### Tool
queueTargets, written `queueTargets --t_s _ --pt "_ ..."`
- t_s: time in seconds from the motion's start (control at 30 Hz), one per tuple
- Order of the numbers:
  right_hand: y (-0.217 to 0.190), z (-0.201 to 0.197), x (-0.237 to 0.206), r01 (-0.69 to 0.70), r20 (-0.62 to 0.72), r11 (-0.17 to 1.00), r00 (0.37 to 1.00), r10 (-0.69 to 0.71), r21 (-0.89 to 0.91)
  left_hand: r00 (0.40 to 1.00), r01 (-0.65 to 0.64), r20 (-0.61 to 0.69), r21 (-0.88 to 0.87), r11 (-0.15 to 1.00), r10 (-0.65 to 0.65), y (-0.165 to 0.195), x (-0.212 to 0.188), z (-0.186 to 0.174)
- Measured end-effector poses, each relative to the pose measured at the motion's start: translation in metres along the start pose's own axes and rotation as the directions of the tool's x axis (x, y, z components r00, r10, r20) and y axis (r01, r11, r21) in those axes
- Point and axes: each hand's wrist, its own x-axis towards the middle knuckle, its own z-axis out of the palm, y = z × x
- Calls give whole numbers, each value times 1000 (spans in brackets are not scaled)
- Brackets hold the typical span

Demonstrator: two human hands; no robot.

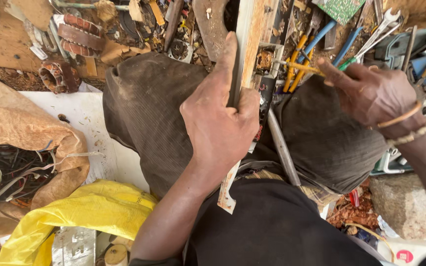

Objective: The person disassembles a white metal electronics enclosure using a screwdriver and hammer. They remove screws, pry open the casing, and extract internal circuit boards and components, placing them aside.

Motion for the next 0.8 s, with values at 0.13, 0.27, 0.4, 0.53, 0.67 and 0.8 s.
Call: queueTargets --t_s 0.13,0.27,0.4,0.53,0.67,0.8 --pt "-15 -50 -7 -15 236 994 971 41 -109 999 -52 10 42 998 52 -1 0 3" --pt "-29 -116 -5 106 279 967 960 -39 -231 995 -92 -24 4 996 92 3 -1 5" --pt "-51 -161 1 175 211 922 972 -105 -346 997 -73 -12 83 994 74 -2 0 3" --pt "-49 -171 7 216 223 878 966 -129 -428 997 -74 -10 69 995 75 -8 -2 3" --pt "-29 -136 16 36 389 962 918 74 -269 999 -41 5 27 999 41 -9 -1 2" --pt "-32 -65 10 -272 332 932 925 185 237 1000 -24 17 25 999 24 -4 1 1"
